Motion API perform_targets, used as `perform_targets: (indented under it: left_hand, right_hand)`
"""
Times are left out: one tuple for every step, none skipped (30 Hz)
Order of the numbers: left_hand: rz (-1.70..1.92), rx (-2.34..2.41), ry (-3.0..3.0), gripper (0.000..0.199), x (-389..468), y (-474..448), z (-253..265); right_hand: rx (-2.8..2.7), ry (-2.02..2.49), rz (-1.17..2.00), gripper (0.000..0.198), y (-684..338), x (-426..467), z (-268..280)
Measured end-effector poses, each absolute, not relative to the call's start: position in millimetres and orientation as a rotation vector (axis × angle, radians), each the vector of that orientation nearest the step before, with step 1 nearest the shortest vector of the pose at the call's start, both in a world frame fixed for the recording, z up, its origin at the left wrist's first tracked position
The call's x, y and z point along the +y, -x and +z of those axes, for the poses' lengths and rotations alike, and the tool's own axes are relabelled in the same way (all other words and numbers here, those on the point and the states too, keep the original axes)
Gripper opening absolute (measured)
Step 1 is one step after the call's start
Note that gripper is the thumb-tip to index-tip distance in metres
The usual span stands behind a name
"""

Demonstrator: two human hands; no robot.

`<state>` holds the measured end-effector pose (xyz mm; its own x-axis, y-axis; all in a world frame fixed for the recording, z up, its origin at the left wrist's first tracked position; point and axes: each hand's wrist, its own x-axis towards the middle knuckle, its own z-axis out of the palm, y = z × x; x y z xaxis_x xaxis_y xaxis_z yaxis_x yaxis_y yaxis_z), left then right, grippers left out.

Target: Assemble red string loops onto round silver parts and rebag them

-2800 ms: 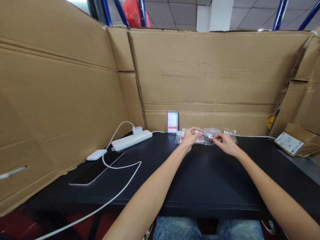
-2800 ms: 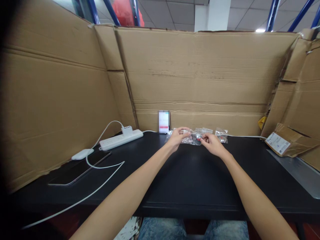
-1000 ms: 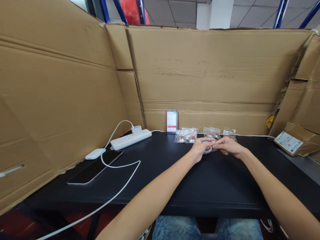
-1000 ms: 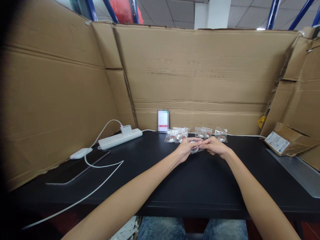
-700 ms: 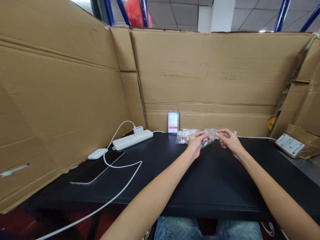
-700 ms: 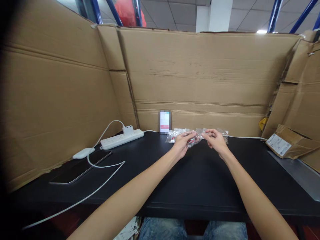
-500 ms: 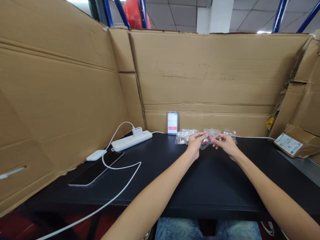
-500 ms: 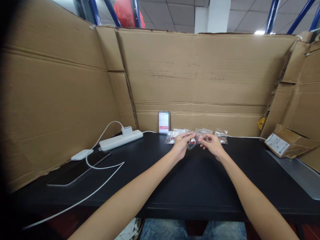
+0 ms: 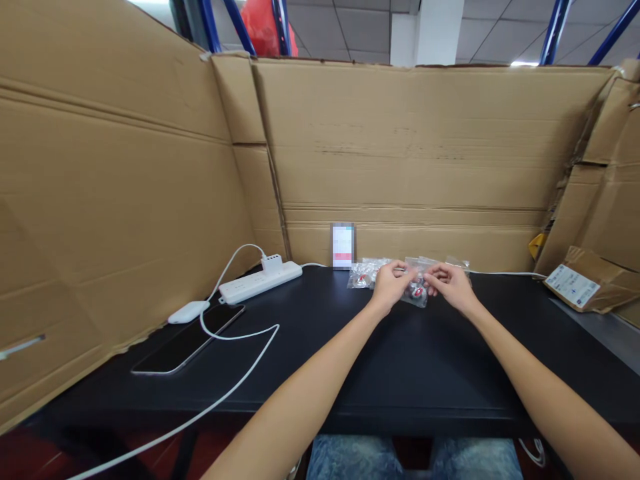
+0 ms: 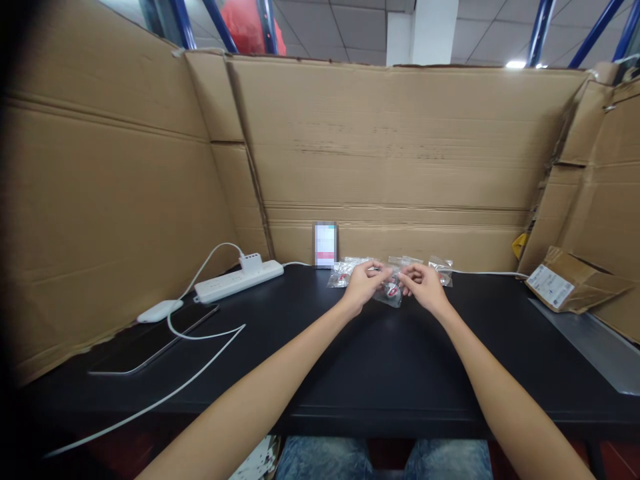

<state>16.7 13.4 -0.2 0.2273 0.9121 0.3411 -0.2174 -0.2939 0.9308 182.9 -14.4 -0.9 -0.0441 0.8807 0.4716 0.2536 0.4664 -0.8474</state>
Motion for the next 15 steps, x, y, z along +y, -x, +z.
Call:
perform_targets:
  left_hand:
    - [1.301, 0.714, -1.479, 0.027, 13, -16, 0]
    - [1.292, 0.716, -1.525, 0.026, 13, -15, 1]
    - [1.287, 0.710, -1.555, 0.026, 13, -15, 2]
    - [1.283, 0.698, -1.571, 0.025, 13, -14, 3]
    - [1.275, 0.683, -1.581, 0.025, 13, -13, 5]
    - [1.259, 0.665, -1.592, 0.025, 14, -11, 7]
    - [1.231, 0.642, -1.611, 0.025, 15, -10, 8]
    - [1.200, 0.622, -1.632, 0.025, 17, -7, 10]
    - [1.171, 0.606, -1.651, 0.025, 19, -5, 11]
    - [1.146, 0.592, -1.669, 0.024, 21, -2, 12]
    - [1.130, 0.582, -1.686, 0.023, 23, 1, 12]
    - [1.124, 0.577, -1.704, 0.022, 25, 4, 12]
    - [1.118, 0.574, -1.724, 0.021, 26, 8, 11]
    - [1.115, 0.575, -1.745, 0.020, 27, 12, 10]
    - [1.109, 0.577, -1.765, 0.019, 27, 15, 9]
  right_hand:
    - [-1.589, 1.020, 0.685, 0.042, -183, -15, -1]
    - [-1.599, 1.024, 0.680, 0.042, -184, -15, 0]
    - [-1.601, 1.028, 0.674, 0.043, -185, -15, 0]
    - [-1.595, 1.030, 0.668, 0.043, -185, -15, 1]
    - [-1.585, 1.031, 0.664, 0.044, -186, -15, 1]
    - [-1.573, 1.029, 0.661, 0.044, -186, -15, 1]
    - [-1.559, 1.027, 0.656, 0.043, -187, -15, 1]
    - [-1.549, 1.028, 0.652, 0.042, -188, -14, 1]
    - [-1.541, 1.032, 0.649, 0.041, -188, -14, 1]
    - [-1.535, 1.033, 0.648, 0.040, -188, -13, 1]
    - [-1.529, 1.030, 0.655, 0.039, -188, -14, 1]
    - [-1.528, 1.018, 0.671, 0.038, -188, -14, 1]
    - [-1.531, 1.001, 0.693, 0.038, -187, -15, 2]
    - [-1.539, 0.983, 0.716, 0.039, -187, -16, 3]
    - [-1.552, 0.970, 0.736, 0.040, -186, -16, 3]
